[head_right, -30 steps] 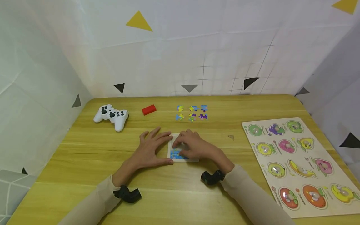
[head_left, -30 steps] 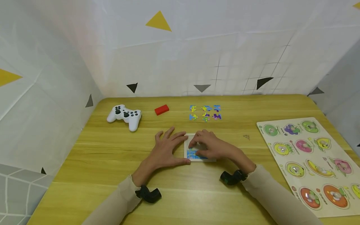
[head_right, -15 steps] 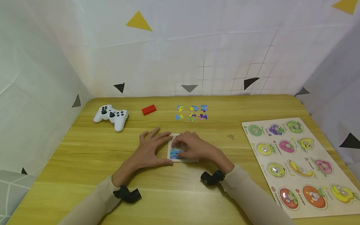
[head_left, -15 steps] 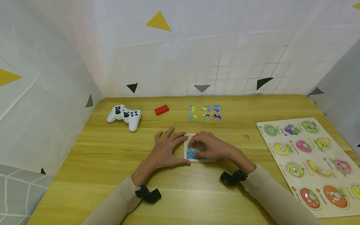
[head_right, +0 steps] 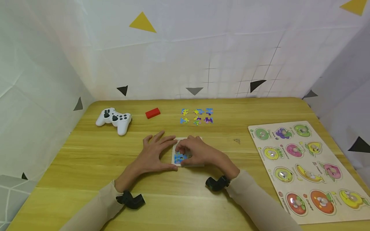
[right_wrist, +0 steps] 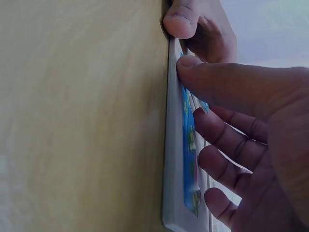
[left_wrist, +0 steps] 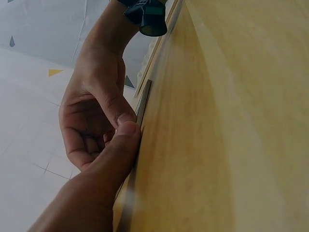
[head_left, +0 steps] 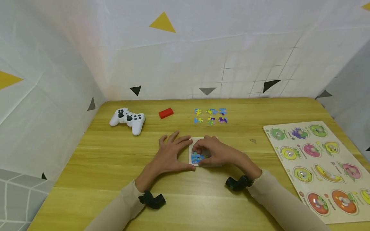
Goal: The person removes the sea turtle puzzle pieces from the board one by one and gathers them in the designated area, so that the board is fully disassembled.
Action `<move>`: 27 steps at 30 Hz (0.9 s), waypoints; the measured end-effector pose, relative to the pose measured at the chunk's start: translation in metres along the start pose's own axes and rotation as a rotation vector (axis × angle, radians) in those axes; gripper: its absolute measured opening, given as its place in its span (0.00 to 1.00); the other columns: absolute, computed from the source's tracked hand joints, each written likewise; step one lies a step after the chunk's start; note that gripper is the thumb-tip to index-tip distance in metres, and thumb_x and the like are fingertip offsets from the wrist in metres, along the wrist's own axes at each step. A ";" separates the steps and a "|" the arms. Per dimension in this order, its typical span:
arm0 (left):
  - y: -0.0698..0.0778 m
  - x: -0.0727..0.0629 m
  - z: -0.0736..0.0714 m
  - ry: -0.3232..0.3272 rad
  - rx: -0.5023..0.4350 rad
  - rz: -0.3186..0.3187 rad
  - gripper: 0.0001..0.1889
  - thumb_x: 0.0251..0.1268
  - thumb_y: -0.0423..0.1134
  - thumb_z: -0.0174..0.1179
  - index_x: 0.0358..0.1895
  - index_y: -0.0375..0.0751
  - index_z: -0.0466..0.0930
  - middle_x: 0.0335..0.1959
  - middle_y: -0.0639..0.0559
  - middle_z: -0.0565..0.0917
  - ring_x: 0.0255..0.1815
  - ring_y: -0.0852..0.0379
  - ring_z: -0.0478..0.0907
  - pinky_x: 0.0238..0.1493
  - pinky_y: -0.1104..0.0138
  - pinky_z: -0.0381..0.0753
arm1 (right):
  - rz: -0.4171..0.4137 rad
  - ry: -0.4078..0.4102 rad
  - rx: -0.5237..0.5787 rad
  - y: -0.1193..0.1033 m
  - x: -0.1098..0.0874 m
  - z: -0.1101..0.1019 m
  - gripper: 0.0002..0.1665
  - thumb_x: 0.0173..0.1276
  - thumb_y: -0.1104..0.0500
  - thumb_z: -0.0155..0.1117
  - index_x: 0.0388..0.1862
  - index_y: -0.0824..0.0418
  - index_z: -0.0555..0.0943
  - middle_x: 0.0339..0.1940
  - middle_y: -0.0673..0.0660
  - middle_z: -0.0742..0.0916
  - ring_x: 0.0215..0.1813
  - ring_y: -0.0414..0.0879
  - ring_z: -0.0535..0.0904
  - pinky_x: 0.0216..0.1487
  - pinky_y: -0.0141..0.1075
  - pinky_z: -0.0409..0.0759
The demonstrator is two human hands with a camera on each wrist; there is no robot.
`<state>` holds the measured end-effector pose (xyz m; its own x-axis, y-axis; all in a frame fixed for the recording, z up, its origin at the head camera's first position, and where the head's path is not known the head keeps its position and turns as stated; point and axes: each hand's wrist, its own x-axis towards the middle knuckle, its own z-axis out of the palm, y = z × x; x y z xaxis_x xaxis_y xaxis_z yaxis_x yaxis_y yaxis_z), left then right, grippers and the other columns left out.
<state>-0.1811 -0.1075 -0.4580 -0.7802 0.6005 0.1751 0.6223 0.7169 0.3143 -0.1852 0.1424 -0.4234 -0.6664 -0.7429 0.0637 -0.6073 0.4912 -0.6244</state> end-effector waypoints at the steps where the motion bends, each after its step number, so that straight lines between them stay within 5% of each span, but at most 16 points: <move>1: 0.000 0.000 0.000 0.001 0.000 0.001 0.51 0.46 0.81 0.63 0.74 0.60 0.70 0.78 0.61 0.67 0.84 0.40 0.51 0.70 0.37 0.47 | 0.001 -0.001 0.000 -0.001 0.000 0.000 0.22 0.57 0.52 0.81 0.49 0.53 0.83 0.40 0.45 0.83 0.45 0.43 0.72 0.51 0.43 0.62; 15: 0.000 -0.001 0.000 0.003 0.002 0.008 0.50 0.47 0.80 0.63 0.74 0.60 0.70 0.78 0.60 0.67 0.83 0.38 0.51 0.70 0.36 0.48 | -0.066 -0.029 -0.161 -0.004 0.000 0.001 0.23 0.62 0.51 0.77 0.57 0.48 0.86 0.45 0.46 0.86 0.49 0.42 0.73 0.50 0.43 0.64; 27: 0.000 -0.001 0.000 0.021 0.005 0.014 0.50 0.47 0.80 0.63 0.74 0.59 0.71 0.78 0.60 0.68 0.83 0.38 0.53 0.69 0.36 0.49 | -0.082 -0.028 -0.156 -0.007 -0.001 0.000 0.22 0.63 0.52 0.76 0.57 0.50 0.86 0.45 0.47 0.86 0.48 0.42 0.73 0.49 0.41 0.62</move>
<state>-0.1804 -0.1076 -0.4585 -0.7729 0.6027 0.1988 0.6331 0.7106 0.3070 -0.1803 0.1399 -0.4188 -0.6009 -0.7947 0.0861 -0.7201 0.4915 -0.4898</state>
